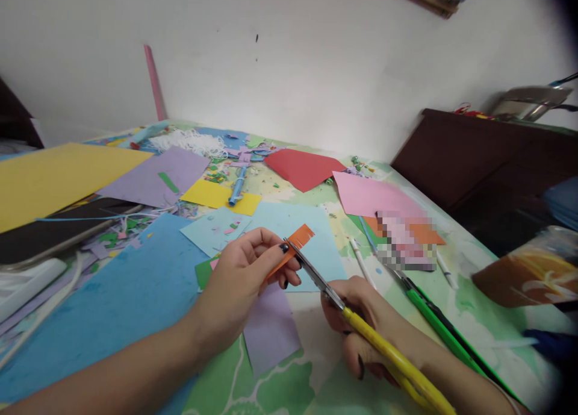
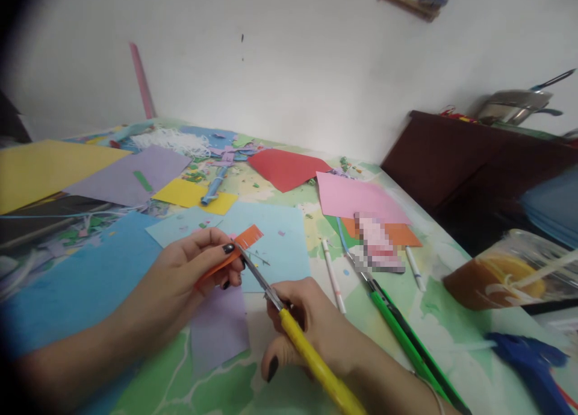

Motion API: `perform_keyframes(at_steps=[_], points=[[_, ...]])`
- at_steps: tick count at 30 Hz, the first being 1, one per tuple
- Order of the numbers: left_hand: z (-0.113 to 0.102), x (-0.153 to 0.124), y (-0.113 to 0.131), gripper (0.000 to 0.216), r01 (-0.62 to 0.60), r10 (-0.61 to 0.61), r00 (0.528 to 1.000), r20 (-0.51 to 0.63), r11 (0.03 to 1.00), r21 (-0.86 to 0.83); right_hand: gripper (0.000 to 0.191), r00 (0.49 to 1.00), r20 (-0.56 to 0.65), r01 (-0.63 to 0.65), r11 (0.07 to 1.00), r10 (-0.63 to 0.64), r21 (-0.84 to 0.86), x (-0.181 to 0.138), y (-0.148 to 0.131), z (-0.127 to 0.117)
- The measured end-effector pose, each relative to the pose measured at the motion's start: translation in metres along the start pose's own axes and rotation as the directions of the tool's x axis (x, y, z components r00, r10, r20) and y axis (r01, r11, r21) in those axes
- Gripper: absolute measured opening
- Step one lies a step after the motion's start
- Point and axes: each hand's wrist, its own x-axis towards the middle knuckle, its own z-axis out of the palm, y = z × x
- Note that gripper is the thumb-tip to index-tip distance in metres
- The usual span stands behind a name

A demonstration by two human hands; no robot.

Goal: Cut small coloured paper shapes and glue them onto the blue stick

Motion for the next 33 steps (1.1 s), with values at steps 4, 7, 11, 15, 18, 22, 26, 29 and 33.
perform_keyframes(at_steps=[4,7,11,15,18,22,26,29,33], points=[[0.0015,-0.0008,0.0016,0.010,0.003,-0.003,1.000,-0.008,1.000,0.005,0.038,1.000,0.004,0.014,1.000,-0.014,-0.017,0.0005,-0.0011,0.0004],[0.0017,-0.0005,0.0026,0.010,0.006,-0.006,1.000,-0.013,1.000,-0.006,0.038,0.999,-0.010,0.033,0.999,-0.033,-0.016,0.0003,-0.0009,0.0007],[0.0006,-0.0003,0.0030,0.008,0.007,-0.007,1.000,-0.003,0.999,-0.037,0.039,1.000,0.004,0.021,0.999,-0.021,-0.031,-0.0005,0.0007,-0.0002],[-0.0005,-0.0014,0.0027,0.008,0.011,-0.010,1.000,0.007,0.999,-0.049,0.042,1.000,-0.002,0.001,0.997,-0.001,-0.071,-0.0008,0.0008,-0.0008],[-0.0003,-0.0014,0.0019,0.008,0.014,-0.013,1.000,0.011,0.999,-0.051,0.043,1.000,-0.017,0.025,0.995,-0.026,-0.098,-0.0008,0.0001,0.0003],[0.0003,-0.0002,0.0017,0.009,0.020,-0.019,1.000,0.015,0.998,-0.061,0.043,0.997,-0.037,0.059,0.992,-0.064,-0.111,-0.0008,-0.0006,0.0020],[0.0006,0.0006,0.0025,0.009,0.022,-0.022,1.000,0.009,0.998,-0.065,0.047,0.996,-0.044,0.071,0.987,-0.078,-0.146,-0.0005,-0.0005,0.0019],[0.0010,0.0004,0.0027,0.009,0.021,-0.021,1.000,0.007,0.998,-0.060,0.048,0.997,-0.021,0.064,0.989,-0.068,-0.136,-0.0006,-0.0005,0.0018],[0.0013,-0.0001,0.0022,0.008,0.019,-0.019,1.000,0.004,0.998,-0.055,0.049,0.998,-0.015,0.063,0.991,-0.065,-0.120,-0.0012,-0.0012,0.0022]])
